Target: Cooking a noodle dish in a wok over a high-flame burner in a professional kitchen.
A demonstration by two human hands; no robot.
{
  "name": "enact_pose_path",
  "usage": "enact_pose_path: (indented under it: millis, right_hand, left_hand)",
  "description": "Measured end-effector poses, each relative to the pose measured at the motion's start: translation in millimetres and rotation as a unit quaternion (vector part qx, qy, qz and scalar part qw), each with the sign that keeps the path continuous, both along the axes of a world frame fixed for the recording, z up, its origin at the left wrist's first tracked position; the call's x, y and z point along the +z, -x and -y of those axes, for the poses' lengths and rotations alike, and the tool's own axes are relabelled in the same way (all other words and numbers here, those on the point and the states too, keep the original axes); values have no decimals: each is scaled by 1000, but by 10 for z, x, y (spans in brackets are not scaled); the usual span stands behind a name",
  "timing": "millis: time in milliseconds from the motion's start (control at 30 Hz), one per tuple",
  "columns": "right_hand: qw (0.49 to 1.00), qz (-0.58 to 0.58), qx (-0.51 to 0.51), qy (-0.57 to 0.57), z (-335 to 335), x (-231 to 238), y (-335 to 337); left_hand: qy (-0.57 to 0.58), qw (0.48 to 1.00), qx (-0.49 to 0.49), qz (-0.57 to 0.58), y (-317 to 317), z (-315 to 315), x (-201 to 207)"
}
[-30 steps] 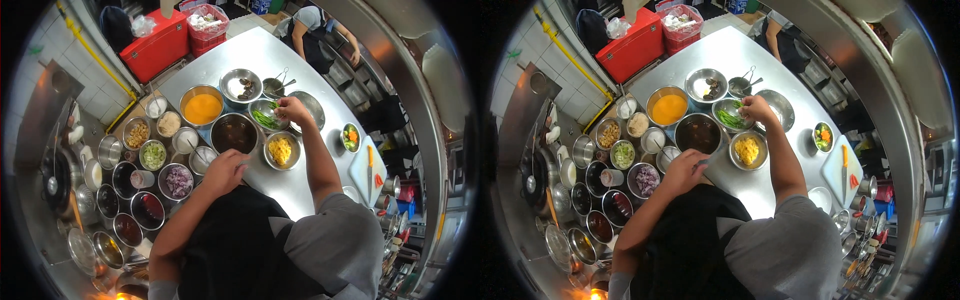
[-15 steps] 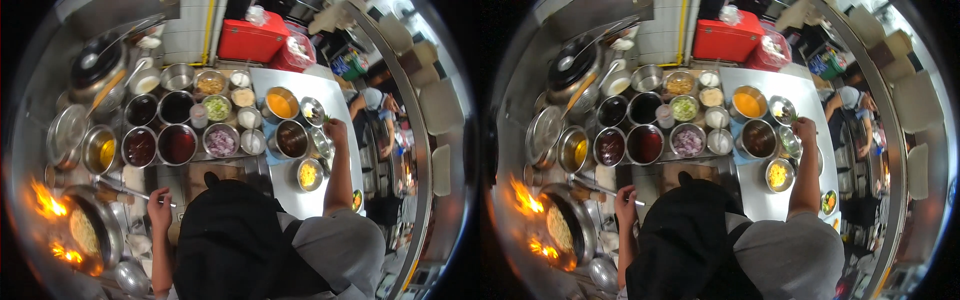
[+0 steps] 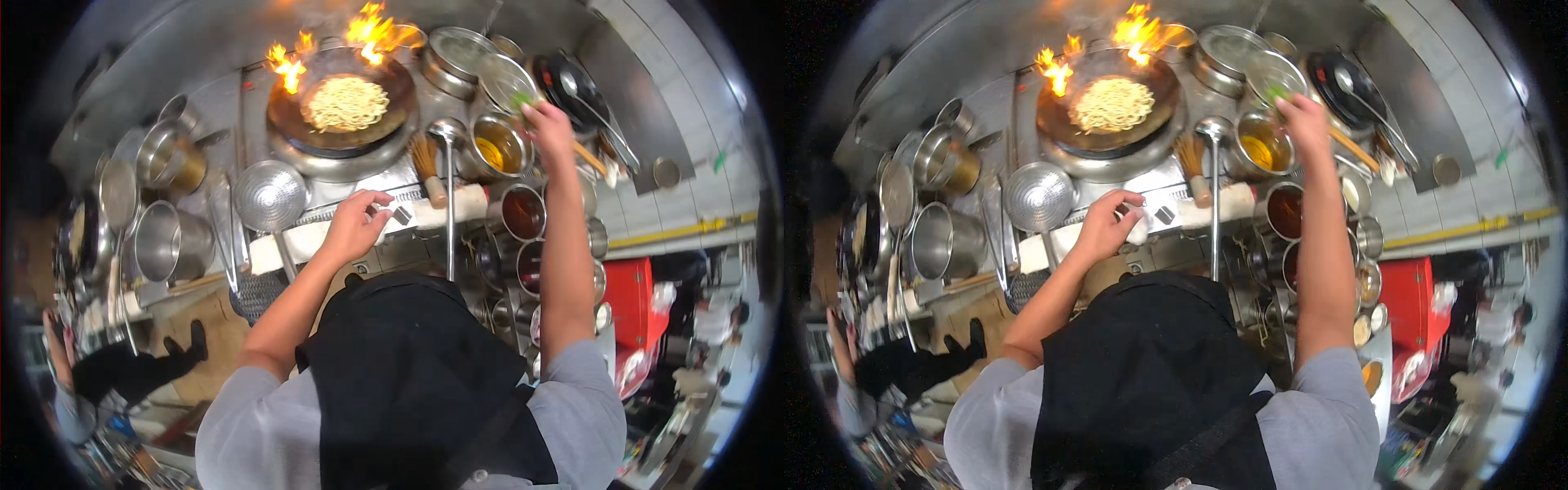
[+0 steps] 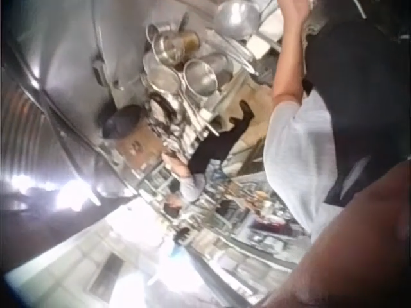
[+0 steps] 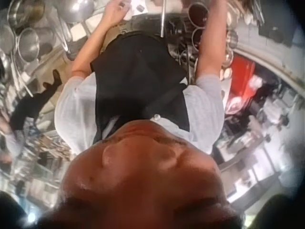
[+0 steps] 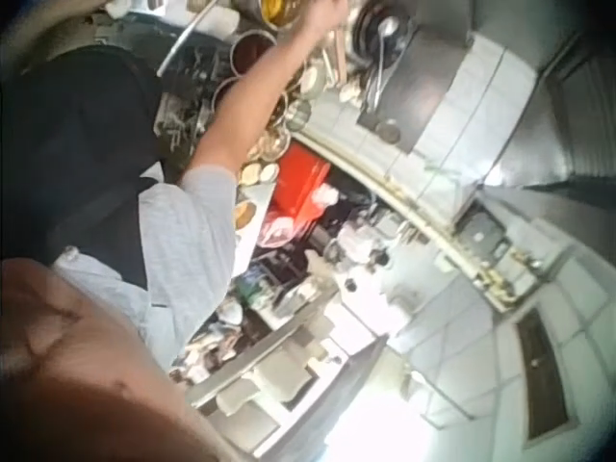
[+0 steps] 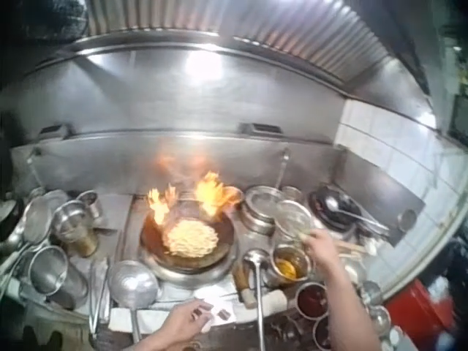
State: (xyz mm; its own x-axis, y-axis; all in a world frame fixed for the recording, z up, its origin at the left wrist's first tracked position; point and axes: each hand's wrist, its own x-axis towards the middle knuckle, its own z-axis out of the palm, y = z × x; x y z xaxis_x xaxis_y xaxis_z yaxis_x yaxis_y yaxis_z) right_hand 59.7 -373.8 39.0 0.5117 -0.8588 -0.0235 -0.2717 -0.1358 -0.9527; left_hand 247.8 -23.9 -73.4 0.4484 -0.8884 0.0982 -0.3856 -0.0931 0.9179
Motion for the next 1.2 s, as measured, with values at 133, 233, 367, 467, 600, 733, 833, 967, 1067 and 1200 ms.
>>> enact_pose_path:
  millis: [133, 233, 367, 467, 600, 733, 833, 967, 1067, 1200]
  right_hand:
    - [994, -38, 60, 84, -40, -170, -1815]
    - [965, -149, 58, 206, 21, -343, -2693]
    - [960, -41, 8, 278, -51, -496, -3004]
    - [968, 128, 8, 215, -299, -947, -2473]
    - [995, 3, -54, 82, -949, -2408, -979]
    - [902, -381, -200, -44, -1519, -2781, 98]
    - [914, -339, -96, -202, -1253, -3358, 584]
    - [967, -230, 24, 110, -1095, -3058, 576]
    - [984, -161, 7, 80, -1214, -2519, 563]
    - [981, -137, 97, -97, -1310, -1795, 717]
  left_hand:
    - [31, 996, 86, 19, -286, -619, -206]
    - [-22, 986, 167, 4, -329, -1111, -388]
    - [-65, 959, 269, -54, -152, -1559, -551]
    - [-73, 933, 339, -98, 48, -1687, -579]
    - [-45, 919, 367, -137, 171, -1405, -768]
    - [-50, 966, 238, 91, -136, -478, -216]
    - [23, 941, 209, 266, -490, 405, -111]
    - [-202, 900, 120, 368, -909, 1033, -416]
    - [-146, 903, 178, 363, -750, 1011, -452]
    - [-226, 905, 131, 335, -115, 536, 129]
